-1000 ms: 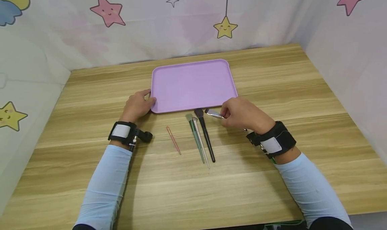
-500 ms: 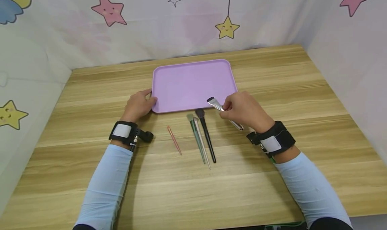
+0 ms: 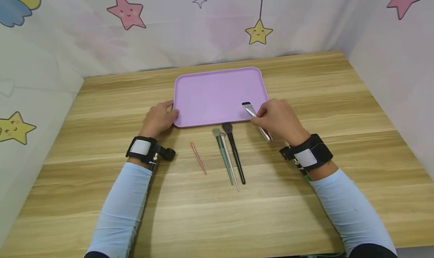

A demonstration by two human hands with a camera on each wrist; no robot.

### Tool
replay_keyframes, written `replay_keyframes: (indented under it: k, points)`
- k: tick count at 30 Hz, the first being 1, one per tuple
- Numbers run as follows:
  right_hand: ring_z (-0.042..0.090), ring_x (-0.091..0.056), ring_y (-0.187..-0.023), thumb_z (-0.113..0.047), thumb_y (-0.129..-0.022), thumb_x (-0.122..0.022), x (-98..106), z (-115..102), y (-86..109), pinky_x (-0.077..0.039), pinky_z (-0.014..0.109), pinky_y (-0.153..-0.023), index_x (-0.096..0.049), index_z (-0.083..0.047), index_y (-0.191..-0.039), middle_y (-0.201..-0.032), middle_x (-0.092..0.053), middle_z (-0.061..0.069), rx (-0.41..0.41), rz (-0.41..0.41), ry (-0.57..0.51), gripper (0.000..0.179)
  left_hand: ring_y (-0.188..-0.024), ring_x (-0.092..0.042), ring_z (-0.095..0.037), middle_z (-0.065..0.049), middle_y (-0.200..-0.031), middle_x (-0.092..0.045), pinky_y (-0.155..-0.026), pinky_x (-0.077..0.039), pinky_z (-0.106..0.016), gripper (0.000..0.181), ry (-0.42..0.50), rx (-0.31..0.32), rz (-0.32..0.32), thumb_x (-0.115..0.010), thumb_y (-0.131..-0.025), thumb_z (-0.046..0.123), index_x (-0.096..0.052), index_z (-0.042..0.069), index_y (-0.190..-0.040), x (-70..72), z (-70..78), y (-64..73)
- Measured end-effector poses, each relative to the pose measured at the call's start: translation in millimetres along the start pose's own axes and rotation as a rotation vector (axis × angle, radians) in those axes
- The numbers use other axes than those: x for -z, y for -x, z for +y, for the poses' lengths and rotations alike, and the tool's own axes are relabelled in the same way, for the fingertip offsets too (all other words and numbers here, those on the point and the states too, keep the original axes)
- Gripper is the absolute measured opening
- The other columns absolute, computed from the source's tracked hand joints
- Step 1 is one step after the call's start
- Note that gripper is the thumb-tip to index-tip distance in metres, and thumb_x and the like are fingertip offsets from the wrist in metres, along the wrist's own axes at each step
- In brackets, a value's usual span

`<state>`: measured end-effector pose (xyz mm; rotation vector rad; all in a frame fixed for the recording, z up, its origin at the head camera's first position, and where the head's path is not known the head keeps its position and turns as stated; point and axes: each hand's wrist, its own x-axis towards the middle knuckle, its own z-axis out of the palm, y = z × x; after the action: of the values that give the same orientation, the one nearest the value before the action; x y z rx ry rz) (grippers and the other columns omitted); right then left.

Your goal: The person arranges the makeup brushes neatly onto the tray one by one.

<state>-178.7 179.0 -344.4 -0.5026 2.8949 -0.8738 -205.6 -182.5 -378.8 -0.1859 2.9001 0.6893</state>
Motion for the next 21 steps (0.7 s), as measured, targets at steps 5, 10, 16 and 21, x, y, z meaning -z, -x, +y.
replay_keyframes:
  k: [5, 10, 16, 21]
  points:
    - [0.021, -0.061, -0.068, -0.026, -0.087, -0.078, 0.7, 3.2, -2.9, -0.046, 0.034, -0.058, -0.077, -0.001, -0.084, -0.077, -0.071, 0.008, -0.004, 0.044, 0.012, 0.025, -0.102, -0.056, -0.035, -0.015, -0.151, -0.048, -0.074, -0.045, -0.044, 0.057, 0.011, 0.001, 0.001, -0.047, -0.101, 0.034, -0.043, 0.015, -0.155, -0.2, 0.9, 0.3]
    - [0.021, -0.062, -0.066, -0.024, -0.087, -0.078, 0.1, 6.1, -6.0, -0.046, 0.033, -0.057, -0.077, 0.000, -0.083, -0.075, -0.072, 0.008, 0.009, 0.097, 0.021, 0.024, -0.104, -0.056, -0.036, -0.014, -0.152, -0.048, -0.074, -0.045, -0.044, 0.057, 0.004, 0.005, 0.002, -0.046, -0.102, 0.035, -0.042, 0.017, -0.156, -1.8, 0.0, 0.3]
    - [0.023, -0.060, -0.064, -0.026, -0.087, -0.077, -1.0, 10.4, -12.6, -0.043, 0.033, -0.054, -0.077, 0.002, -0.083, -0.074, -0.072, 0.010, -0.003, 0.125, 0.021, 0.028, -0.106, -0.056, -0.036, -0.014, -0.150, -0.049, -0.076, -0.047, -0.045, 0.057, -0.005, 0.012, 0.009, -0.047, -0.101, 0.036, -0.043, 0.019, -0.155, -2.6, -1.2, -0.3]
    - [0.024, -0.060, -0.063, -0.027, -0.088, -0.077, -0.6, 11.5, -18.0, -0.042, 0.034, -0.052, -0.077, 0.003, -0.085, -0.074, -0.071, 0.011, -0.032, 0.125, 0.013, 0.030, -0.104, -0.056, -0.035, -0.014, -0.150, -0.049, -0.074, -0.047, -0.044, 0.056, -0.007, 0.007, 0.016, -0.047, -0.101, 0.037, -0.044, 0.019, -0.155, -1.8, -2.3, -1.5]
